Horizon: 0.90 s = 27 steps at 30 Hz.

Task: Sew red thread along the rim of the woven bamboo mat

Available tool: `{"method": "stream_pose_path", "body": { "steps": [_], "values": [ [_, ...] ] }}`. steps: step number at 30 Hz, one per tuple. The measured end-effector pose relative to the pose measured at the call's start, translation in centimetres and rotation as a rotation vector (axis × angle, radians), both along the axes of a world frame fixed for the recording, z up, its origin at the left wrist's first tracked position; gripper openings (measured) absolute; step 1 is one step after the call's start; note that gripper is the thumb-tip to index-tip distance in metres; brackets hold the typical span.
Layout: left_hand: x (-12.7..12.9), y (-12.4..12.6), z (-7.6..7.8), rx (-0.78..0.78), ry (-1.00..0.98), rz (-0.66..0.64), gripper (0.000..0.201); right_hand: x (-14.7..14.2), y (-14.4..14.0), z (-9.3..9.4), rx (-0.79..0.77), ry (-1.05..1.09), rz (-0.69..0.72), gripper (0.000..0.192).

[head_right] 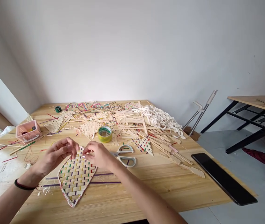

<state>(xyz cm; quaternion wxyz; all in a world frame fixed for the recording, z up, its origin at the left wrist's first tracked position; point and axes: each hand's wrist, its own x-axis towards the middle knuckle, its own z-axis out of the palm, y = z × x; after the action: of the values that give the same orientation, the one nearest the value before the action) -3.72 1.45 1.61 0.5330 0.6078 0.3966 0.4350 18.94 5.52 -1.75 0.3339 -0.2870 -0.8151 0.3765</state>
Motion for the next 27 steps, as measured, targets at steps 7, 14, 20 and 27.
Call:
{"method": "stream_pose_path", "body": {
  "steps": [7,14,20,27],
  "values": [
    [-0.2,0.5,-2.3,-0.055,-0.010,-0.060,0.039,2.0,-0.9,-1.6,-0.039,-0.128,0.040,0.008],
    [-1.2,1.0,-4.0,-0.043,0.138,0.027,0.036,2.6,-2.1,-0.7,-0.113,-0.122,0.053,0.006],
    [-0.9,0.6,-4.7,-0.044,0.220,0.066,0.032,2.6,-1.9,-1.3,-0.151,-0.049,0.006,0.007],
    [-1.3,1.0,-4.0,-0.009,0.187,0.277,0.029,3.0,-1.4,-1.9,-0.255,-0.036,-0.026,0.024]
  ]
}}
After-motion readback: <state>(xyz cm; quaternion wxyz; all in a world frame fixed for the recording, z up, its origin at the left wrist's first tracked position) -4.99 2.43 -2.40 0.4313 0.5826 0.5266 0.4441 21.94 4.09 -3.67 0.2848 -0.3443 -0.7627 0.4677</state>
